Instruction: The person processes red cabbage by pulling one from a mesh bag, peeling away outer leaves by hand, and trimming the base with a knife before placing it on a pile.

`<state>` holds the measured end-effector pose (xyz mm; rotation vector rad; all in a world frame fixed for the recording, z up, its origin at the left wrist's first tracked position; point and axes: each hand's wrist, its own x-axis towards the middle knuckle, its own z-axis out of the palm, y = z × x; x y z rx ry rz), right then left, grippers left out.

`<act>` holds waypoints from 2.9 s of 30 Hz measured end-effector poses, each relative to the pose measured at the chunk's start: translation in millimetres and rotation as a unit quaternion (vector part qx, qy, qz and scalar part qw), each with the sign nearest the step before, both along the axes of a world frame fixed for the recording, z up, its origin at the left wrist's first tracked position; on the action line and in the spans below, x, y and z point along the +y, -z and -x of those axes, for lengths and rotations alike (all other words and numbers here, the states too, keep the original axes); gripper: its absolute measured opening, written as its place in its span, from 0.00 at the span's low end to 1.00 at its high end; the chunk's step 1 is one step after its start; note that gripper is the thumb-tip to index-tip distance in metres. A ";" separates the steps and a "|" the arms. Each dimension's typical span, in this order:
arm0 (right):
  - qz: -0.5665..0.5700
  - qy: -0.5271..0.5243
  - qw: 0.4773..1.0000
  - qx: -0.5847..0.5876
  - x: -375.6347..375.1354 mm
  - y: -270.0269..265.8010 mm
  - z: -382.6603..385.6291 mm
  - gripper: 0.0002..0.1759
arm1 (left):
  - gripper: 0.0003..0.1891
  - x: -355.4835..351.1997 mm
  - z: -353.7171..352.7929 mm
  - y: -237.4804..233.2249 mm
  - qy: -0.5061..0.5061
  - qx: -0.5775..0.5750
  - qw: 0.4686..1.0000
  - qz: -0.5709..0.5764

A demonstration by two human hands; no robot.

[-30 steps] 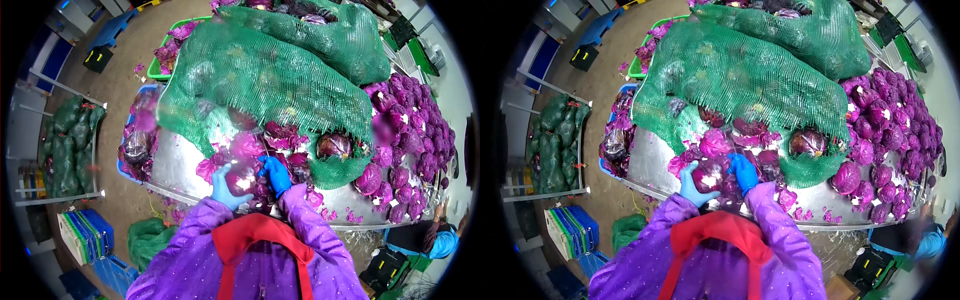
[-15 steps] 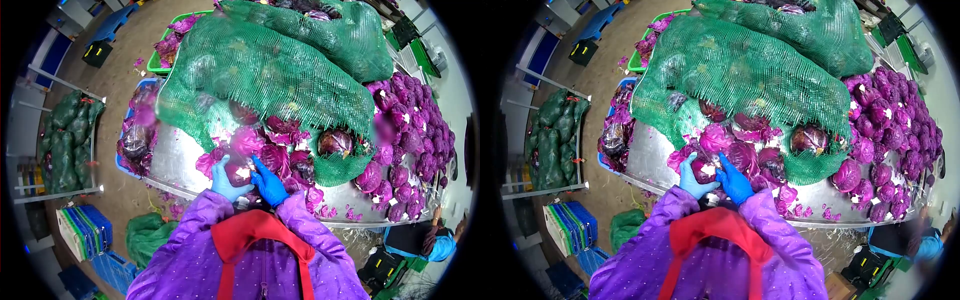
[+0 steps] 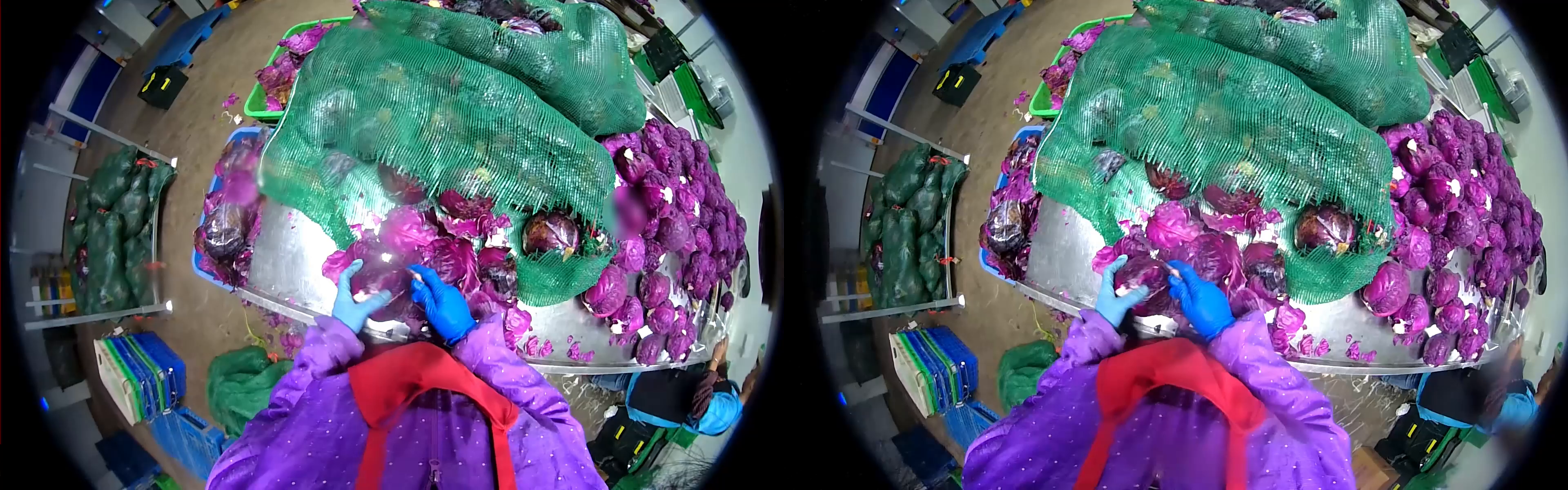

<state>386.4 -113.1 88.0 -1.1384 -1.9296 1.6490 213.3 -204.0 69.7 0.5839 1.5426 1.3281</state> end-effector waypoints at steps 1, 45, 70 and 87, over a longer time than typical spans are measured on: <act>-0.012 -0.023 0.999 -0.037 -3.0 -9.0 3.4 0.21 | 0.39 -4.1 6.6 9.5 -0.038 -0.037 0.998 0.032; 0.042 0.104 0.993 0.023 4.2 23.8 3.3 0.27 | 0.37 6.2 -51.8 -9.7 -0.176 -0.232 0.941 0.171; 0.242 0.229 0.937 0.105 38.9 5.7 -18.9 0.15 | 0.28 -18.5 13.0 19.4 -0.189 -0.184 0.964 0.032; -0.085 0.317 0.940 0.092 118.7 -1.6 -85.0 0.17 | 0.40 -0.5 12.9 9.7 0.136 -0.637 0.751 -0.109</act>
